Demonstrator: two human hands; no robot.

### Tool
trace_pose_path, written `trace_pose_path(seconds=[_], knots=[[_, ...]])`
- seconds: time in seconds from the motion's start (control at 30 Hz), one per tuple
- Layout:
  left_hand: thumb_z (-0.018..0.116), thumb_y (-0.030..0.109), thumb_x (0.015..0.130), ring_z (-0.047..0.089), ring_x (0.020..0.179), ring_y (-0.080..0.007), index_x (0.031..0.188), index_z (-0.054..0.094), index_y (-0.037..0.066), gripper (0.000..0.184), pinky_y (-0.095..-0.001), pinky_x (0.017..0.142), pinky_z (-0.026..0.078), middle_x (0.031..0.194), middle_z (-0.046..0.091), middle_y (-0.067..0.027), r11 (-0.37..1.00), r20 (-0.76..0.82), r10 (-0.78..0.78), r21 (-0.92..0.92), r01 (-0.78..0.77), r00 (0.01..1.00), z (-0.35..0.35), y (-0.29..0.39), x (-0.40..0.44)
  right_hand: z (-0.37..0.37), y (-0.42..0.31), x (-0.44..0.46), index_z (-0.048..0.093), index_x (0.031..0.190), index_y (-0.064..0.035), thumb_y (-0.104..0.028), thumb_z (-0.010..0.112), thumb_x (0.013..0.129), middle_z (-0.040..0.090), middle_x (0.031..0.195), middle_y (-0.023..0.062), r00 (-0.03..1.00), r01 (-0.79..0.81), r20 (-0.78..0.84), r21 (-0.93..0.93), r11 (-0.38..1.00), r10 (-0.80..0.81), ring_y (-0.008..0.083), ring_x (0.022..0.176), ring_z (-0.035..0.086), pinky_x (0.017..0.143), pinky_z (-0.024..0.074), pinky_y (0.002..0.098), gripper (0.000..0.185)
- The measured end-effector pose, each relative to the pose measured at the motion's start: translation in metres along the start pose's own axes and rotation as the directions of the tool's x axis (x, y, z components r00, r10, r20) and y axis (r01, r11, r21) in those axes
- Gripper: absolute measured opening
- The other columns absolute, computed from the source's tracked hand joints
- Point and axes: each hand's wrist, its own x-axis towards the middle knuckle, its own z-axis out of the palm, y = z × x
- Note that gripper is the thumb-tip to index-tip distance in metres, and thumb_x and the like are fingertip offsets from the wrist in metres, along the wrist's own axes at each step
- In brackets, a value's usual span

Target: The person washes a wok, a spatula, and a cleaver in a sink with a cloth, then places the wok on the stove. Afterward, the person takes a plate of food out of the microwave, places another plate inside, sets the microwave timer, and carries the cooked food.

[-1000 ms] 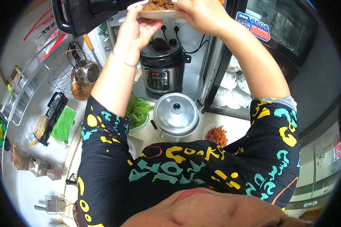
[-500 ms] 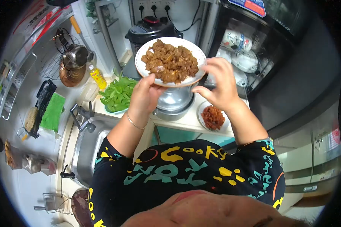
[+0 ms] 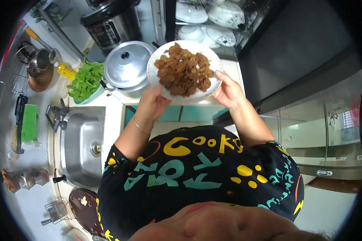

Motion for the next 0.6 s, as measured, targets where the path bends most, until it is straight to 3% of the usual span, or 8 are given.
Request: trace_pose_path(seconds=[0.03,0.13,0.23,0.27,0.3,0.37,0.47,0.6], knots=[[0.049,0.023,0.09,0.053,0.113,-0.0266,0.13,0.037,-0.001,0.048,-0.0411,0.099,0.042,0.125,0.051,-0.0141,1.0,-0.021,-0.017,-0.013,0.017,1.0,-0.001,-0.012,0.007,-0.017,-0.005,-0.005,0.039,0.127,-0.0031,-0.019,0.053,0.089,0.054,0.121,0.0146,1.0,0.007,-0.013,-0.014,1.0,-0.007,0.0258,0.107,0.057,0.089,0.0495,0.0408,0.043],[0.052,0.033,0.09,0.056,0.108,-0.0252,0.128,0.038,-0.001,0.053,-0.0378,0.093,0.046,0.12,0.054,-0.0143,0.995,0.15,-0.093,0.059,0.085,0.984,-0.007,-0.035,0.018,-0.06,-0.018,-0.021,0.042,0.124,0.001,-0.015,0.056,0.085,0.055,0.119,0.0156,0.99,0.053,-0.139,0.079,0.995,-0.041,0.0255,0.107,0.057,0.091,0.0476,0.0407,0.044],[0.052,0.036,0.091,0.06,0.096,-0.0239,0.121,0.046,-0.001,0.048,-0.0341,0.083,0.049,0.11,0.059,-0.0155,0.899,-0.122,-0.133,0.403,0.172,0.984,-0.007,-0.042,0.02,-0.09,-0.033,-0.036,0.043,0.123,0.0043,-0.013,0.058,0.083,0.055,0.12,0.0164,0.962,0.162,-0.228,0.03,0.986,-0.151,0.027,0.11,0.055,0.095,0.0447,0.0415,0.046],[0.053,0.03,0.091,0.06,0.087,-0.021,0.115,0.049,-0.001,0.039,-0.0315,0.078,0.05,0.102,0.059,-0.0126,0.851,-0.263,-0.131,0.465,0.244,0.956,-0.016,-0.048,0.02,-0.102,-0.038,-0.041,0.042,0.124,0.0037,-0.013,0.058,0.083,0.054,0.121,0.016,0.954,0.182,-0.247,0.016,0.983,-0.172,0.0271,0.11,0.054,0.095,0.0447,0.0417,0.047],[0.053,0.03,0.091,0.06,0.087,-0.021,0.115,0.049,-0.001,0.039,-0.0315,0.078,0.05,0.102,0.059,-0.0126,0.848,-0.266,-0.129,0.47,0.245,0.955,-0.033,-0.057,0.016,-0.115,-0.042,-0.046,0.042,0.125,0.0032,-0.012,0.057,0.083,0.054,0.122,0.0155,0.944,0.205,-0.265,0.0,0.979,-0.197,0.0272,0.111,0.054,0.096,0.0447,0.0419,0.047],[0.053,0.027,0.091,0.06,0.082,-0.019,0.108,0.05,0.0,0.032,-0.0297,0.074,0.051,0.095,0.058,-0.0097,0.78,-0.578,-0.094,0.463,0.421,0.811,-0.074,-0.081,0.006,-0.139,-0.043,-0.055,0.042,0.125,0.0013,-0.01,0.056,0.083,0.053,0.124,0.0144,0.915,0.239,-0.331,-0.019,0.971,-0.232,0.0269,0.112,0.053,0.095,0.0454,0.0418,0.046],[0.057,0.029,0.089,0.061,0.081,-0.0182,0.105,0.053,0.002,0.032,-0.0285,0.067,0.052,0.093,0.058,-0.009,0.761,-0.656,-0.216,0.351,0.545,0.724,-0.107,-0.111,0.003,-0.164,-0.036,-0.063,0.04,0.12,-0.0069,-0.001,0.053,0.082,0.053,0.118,0.0123,0.861,0.298,-0.442,0.041,0.954,-0.25,0.0274,0.107,0.055,0.088,0.0494,0.0425,0.04],[0.056,0.029,0.089,0.06,0.079,-0.0184,0.103,0.053,0.001,0.032,-0.0288,0.068,0.052,0.09,0.057,-0.0081,0.775,-0.63,-0.266,0.31,0.55,0.73,-0.117,-0.133,0.022,-0.202,-0.016,-0.065,0.042,0.117,-0.0085,-0.001,0.054,0.082,0.054,0.115,0.011,0.819,0.303,-0.533,0.085,0.949,-0.213,0.0256,0.102,0.057,0.082,0.0532,0.0405,0.038]])
